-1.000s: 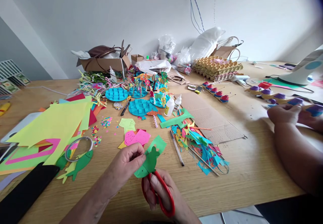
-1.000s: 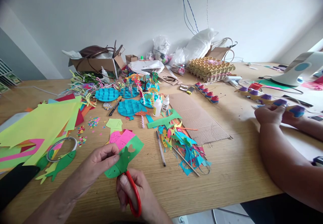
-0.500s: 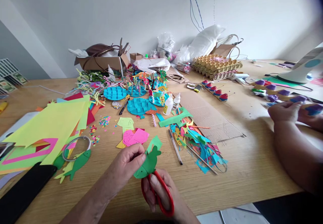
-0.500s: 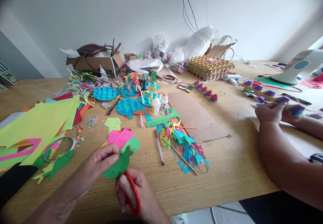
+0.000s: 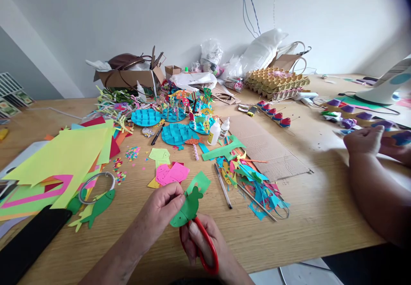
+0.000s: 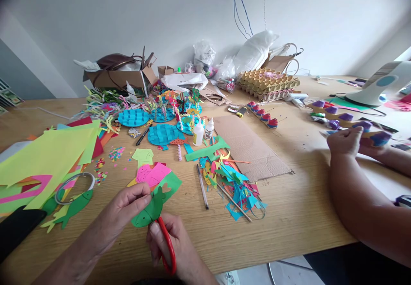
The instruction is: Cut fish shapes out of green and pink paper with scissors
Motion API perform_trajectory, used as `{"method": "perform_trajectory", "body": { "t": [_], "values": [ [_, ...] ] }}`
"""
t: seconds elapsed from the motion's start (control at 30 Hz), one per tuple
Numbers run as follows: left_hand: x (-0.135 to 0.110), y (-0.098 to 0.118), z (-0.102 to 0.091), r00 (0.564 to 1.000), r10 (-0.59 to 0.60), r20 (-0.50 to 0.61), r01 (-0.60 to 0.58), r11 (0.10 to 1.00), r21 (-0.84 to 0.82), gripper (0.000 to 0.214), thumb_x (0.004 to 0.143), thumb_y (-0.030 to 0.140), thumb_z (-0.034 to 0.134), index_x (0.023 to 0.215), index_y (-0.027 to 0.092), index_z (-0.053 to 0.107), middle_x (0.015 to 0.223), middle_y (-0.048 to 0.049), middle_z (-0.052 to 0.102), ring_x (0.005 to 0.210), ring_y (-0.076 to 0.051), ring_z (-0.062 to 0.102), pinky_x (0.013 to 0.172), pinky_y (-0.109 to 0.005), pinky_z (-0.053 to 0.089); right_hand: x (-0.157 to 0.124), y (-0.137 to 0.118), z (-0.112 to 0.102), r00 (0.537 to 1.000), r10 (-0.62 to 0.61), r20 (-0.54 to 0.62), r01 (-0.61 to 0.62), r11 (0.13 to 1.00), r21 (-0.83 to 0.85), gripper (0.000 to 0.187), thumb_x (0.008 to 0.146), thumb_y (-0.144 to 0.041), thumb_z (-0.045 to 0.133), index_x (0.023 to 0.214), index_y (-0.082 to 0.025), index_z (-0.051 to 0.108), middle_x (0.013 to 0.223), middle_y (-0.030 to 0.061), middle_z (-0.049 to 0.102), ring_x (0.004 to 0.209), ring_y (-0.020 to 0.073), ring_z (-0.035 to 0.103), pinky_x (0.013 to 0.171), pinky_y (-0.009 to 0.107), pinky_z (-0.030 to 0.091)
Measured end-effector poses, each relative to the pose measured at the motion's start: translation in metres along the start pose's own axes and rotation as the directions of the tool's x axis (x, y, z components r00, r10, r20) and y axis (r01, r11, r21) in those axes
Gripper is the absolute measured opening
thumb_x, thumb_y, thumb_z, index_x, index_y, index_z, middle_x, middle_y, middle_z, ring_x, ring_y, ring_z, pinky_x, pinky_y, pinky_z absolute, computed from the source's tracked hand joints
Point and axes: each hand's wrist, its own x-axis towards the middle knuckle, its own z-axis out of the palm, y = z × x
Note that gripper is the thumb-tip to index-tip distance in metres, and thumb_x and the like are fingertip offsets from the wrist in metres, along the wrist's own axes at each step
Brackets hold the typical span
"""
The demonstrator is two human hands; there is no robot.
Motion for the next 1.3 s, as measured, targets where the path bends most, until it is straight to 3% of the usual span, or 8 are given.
{"method": "perform_trajectory", "body": {
  "t": [0.37, 1.3],
  "values": [
    [-0.0004, -0.0023, 0.0027, 1.000, 0.009, -0.013, -0.010, 0.999, -0.031, 0.025, 0.079, 0.036, 0.045, 0.061, 0.020, 0.038, 0.056, 0.0068, 0.032, 0.053, -0.010, 0.028, 0.048, -0.023, 0.025, -0.0002, -0.0039, 0.0031, 0.999, -0.015, -0.047, 0.014, 0.999, -0.031, 0.052, 0.083, -0.061, 0.039, 0.054, -0.018, 0.043, 0.037, -0.0048, 0.039, 0.033, 0.0070, 0.034, 0.037, 0.019, 0.027],
    [-0.0004, 0.0008, -0.0031, 0.998, -0.028, 0.064, 0.032, 0.998, -0.055, 0.026, 0.078, 0.038, 0.047, 0.062, 0.019, 0.040, 0.056, 0.0065, 0.034, 0.054, -0.011, 0.029, 0.050, -0.022, 0.025, -0.0022, 0.0001, -0.0001, 0.999, 0.040, -0.007, -0.040, 0.999, 0.002, 0.055, 0.080, -0.065, 0.041, 0.051, -0.018, 0.042, 0.036, -0.0062, 0.038, 0.030, 0.0051, 0.029, 0.035, 0.018, 0.022]
  ]
}}
